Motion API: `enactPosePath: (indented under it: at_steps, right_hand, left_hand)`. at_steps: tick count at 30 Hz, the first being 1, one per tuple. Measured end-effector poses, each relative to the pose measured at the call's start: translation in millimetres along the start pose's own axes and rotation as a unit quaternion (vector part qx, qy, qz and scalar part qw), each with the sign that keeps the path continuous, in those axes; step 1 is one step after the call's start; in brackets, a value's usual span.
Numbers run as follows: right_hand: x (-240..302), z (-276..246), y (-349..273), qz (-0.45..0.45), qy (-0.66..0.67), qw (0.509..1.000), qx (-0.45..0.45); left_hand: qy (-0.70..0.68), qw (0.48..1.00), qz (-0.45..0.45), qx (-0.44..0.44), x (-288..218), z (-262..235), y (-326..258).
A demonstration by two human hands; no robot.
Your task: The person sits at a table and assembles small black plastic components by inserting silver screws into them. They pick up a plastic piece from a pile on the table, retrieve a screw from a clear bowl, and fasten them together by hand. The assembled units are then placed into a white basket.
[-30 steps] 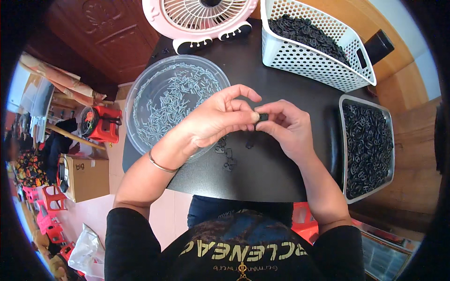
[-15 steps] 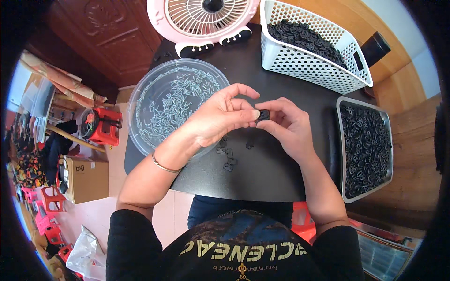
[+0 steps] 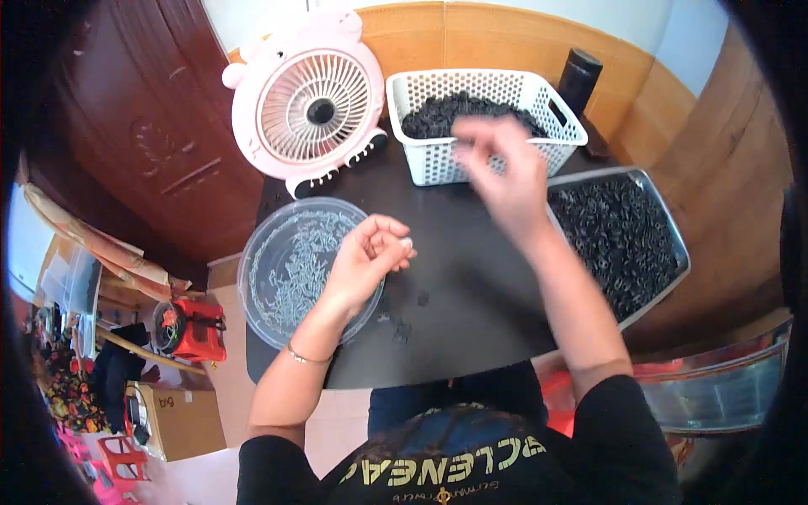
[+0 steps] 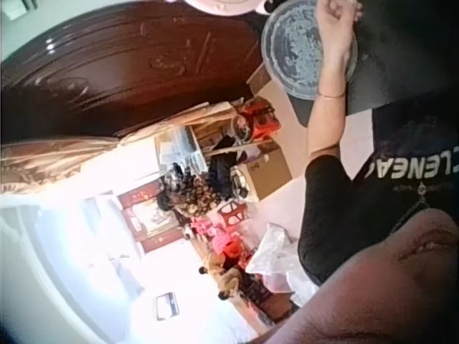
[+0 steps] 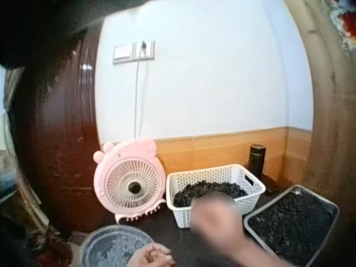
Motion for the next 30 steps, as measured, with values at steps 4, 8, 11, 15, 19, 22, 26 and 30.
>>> enactPosePath:
  at_steps: [4, 8, 11, 15, 19, 22, 26, 30]
  right_hand:
    - [-62, -27, 23, -0.007, -0.153, 0.987, -0.043]
    - [-38, -77, 7, 0.02, -0.134, 0.991, 0.003]
    - [-45, -133, -18, 0.062, -0.144, 0.987, 0.036]
    - [-68, -220, -52, 0.209, -0.179, 0.957, 0.092]
    - [-87, -270, -86, 0.286, -0.197, 0.926, 0.148]
    - [-91, -276, -97, 0.308, -0.187, 0.92, 0.156]
    - [-92, -275, -103, 0.262, -0.129, 0.947, 0.132]
    - [-77, -239, -106, 0.254, -0.085, 0.957, 0.113]
  left_hand:
    - [0.103, 0.993, 0.058, 0.009, 8, 7, 6]
    - [0.213, 0.97, 0.12, 0.007, 2, 13, -4]
    - [0.268, 0.95, 0.158, 0.003, 1, 21, -8]
    - [0.288, 0.939, 0.186, 0.011, -2, 33, -10]
    - [0.355, 0.908, 0.215, 0.05, -14, 49, -17]
    - [0.463, 0.851, 0.233, 0.082, -30, 65, -33]
    - [0.528, 0.816, 0.219, 0.09, -43, 65, -58]
    - [0.554, 0.817, 0.143, 0.073, -38, 45, -97]
Point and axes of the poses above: each hand's wrist, its own y-axis towards the middle knuckle, its own z-axis out of the palm, x = y × z, the point moved 3 cm from there along y, towards the middle knuckle, and after that the axes turned 2 degrees about -y, right-handed, at the moved point
